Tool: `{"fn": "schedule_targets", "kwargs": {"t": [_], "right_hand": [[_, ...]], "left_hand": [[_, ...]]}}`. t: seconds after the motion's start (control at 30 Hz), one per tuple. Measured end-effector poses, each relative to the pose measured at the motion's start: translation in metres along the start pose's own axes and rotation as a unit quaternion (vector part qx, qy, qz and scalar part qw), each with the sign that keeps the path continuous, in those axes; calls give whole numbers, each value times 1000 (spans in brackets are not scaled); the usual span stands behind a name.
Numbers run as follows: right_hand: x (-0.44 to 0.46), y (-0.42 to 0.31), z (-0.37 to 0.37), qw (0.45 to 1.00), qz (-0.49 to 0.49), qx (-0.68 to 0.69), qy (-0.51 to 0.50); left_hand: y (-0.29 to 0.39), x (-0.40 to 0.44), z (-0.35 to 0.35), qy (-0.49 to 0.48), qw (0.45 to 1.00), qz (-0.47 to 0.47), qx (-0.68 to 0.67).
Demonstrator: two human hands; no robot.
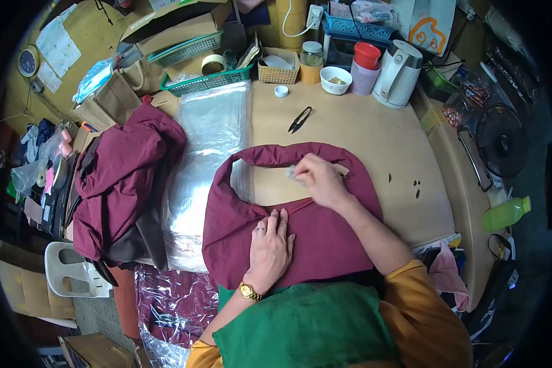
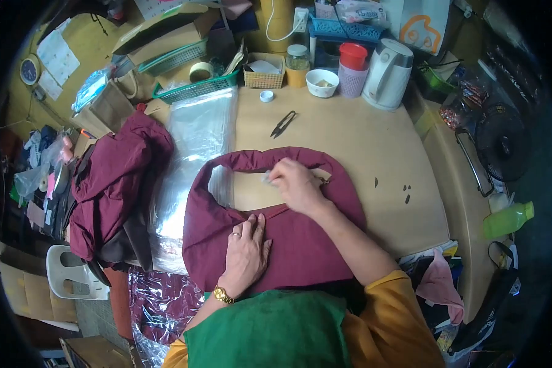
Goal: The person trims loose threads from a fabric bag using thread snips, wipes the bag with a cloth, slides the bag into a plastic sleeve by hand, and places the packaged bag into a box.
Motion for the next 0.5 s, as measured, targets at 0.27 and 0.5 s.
{"fn": "schedule_targets", "kwargs": {"t": [0.27, 0.5], "right_hand": [[-9, 2, 4, 911, -35, -358, -201], [-36, -18, 50, 982, -15, -162, -95]], "left_hand": [[-1, -4, -8, 20, 1000, -2, -21], [-48, 33, -87, 202, 973, -107, 39]]}}
Point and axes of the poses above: each hand's wrist, its own x-axis towards the middle knuckle, its own z-axis out of the palm, y = z × x, the point moved 8 cm from there along x, towards the middle knuckle, and after that the axes turned 1 degree about -z, right-handed, at the moved point
